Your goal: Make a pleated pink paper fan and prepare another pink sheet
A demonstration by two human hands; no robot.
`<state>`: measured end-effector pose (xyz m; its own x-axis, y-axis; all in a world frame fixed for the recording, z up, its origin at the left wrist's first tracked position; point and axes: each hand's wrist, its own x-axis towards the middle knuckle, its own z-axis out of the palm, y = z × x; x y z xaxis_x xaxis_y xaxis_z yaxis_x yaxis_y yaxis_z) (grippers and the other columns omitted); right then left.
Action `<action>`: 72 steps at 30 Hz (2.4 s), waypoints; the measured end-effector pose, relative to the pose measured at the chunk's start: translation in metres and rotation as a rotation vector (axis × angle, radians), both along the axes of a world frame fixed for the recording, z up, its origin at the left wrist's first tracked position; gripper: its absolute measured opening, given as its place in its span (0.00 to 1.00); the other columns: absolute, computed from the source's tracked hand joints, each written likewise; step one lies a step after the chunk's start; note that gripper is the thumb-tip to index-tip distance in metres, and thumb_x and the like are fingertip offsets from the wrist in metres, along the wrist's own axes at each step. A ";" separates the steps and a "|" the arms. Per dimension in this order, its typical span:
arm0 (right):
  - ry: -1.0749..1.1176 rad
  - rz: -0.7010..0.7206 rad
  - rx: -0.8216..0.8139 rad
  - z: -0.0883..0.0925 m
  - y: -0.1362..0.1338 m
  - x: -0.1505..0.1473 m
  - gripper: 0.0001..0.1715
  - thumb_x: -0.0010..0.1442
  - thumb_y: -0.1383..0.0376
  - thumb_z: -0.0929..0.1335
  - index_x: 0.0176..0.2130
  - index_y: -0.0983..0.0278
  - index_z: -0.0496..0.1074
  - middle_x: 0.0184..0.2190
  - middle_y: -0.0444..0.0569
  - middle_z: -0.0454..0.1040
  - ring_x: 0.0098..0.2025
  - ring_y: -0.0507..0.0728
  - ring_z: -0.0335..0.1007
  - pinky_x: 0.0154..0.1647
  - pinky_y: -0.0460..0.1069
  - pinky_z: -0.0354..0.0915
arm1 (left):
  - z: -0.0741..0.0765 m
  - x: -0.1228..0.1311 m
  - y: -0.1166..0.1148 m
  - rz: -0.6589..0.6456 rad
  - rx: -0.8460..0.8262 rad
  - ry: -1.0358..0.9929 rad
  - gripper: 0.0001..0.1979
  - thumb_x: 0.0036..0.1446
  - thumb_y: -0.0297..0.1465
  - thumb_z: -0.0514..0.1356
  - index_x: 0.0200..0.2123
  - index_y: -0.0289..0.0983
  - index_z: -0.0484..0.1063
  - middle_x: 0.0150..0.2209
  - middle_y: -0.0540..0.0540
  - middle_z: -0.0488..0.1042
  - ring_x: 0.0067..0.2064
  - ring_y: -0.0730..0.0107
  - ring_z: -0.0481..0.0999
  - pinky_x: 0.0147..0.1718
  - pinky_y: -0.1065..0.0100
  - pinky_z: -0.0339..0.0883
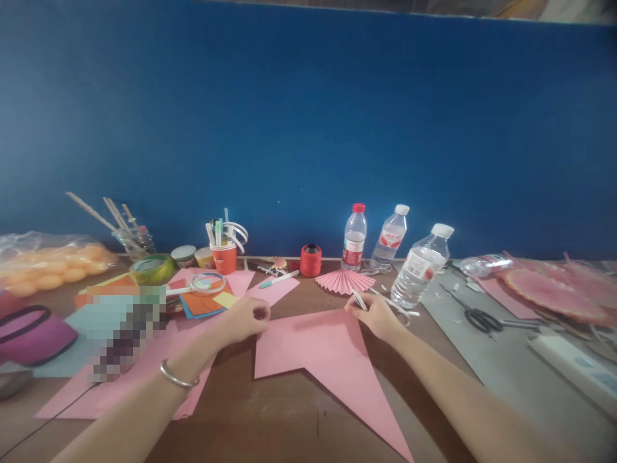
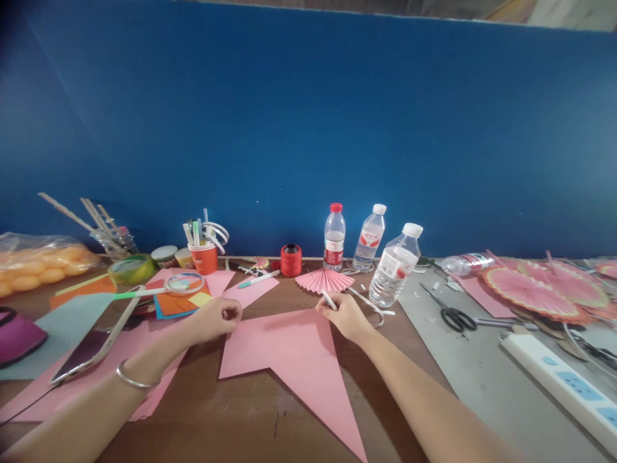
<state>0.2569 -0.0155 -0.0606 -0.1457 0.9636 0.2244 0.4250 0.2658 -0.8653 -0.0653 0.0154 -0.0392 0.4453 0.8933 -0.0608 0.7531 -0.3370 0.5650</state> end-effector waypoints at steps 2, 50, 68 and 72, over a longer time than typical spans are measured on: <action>-0.006 0.012 -0.009 0.001 -0.001 0.000 0.10 0.52 0.61 0.66 0.25 0.66 0.69 0.21 0.42 0.65 0.26 0.51 0.60 0.29 0.47 0.57 | -0.002 -0.002 0.002 -0.018 -0.050 0.004 0.04 0.38 0.28 0.52 0.21 0.37 0.65 0.20 0.54 0.65 0.24 0.72 0.63 0.25 0.71 0.56; -0.643 -0.220 -0.145 -0.003 -0.011 -0.022 0.11 0.49 0.59 0.71 0.23 0.62 0.67 0.23 0.45 0.70 0.25 0.53 0.64 0.25 0.47 0.45 | -0.018 0.060 -0.079 -0.185 0.127 0.490 0.38 0.57 0.44 0.51 0.65 0.35 0.43 0.66 0.40 0.37 0.66 0.51 0.39 0.61 0.48 0.40; -0.575 -0.044 -0.048 0.005 -0.009 -0.001 0.08 0.60 0.61 0.63 0.41 0.60 0.65 0.38 0.47 0.75 0.40 0.56 0.70 0.36 0.47 0.59 | 0.016 0.052 -0.073 -0.376 0.270 0.515 0.31 0.57 0.38 0.55 0.62 0.33 0.54 0.64 0.37 0.52 0.63 0.50 0.54 0.58 0.51 0.52; -0.536 0.078 -0.012 0.007 -0.006 0.010 0.10 0.59 0.60 0.63 0.42 0.59 0.65 0.37 0.47 0.74 0.37 0.57 0.71 0.37 0.49 0.61 | 0.001 0.051 -0.064 -0.486 0.395 0.507 0.21 0.59 0.32 0.52 0.55 0.32 0.63 0.57 0.35 0.64 0.58 0.51 0.63 0.53 0.55 0.61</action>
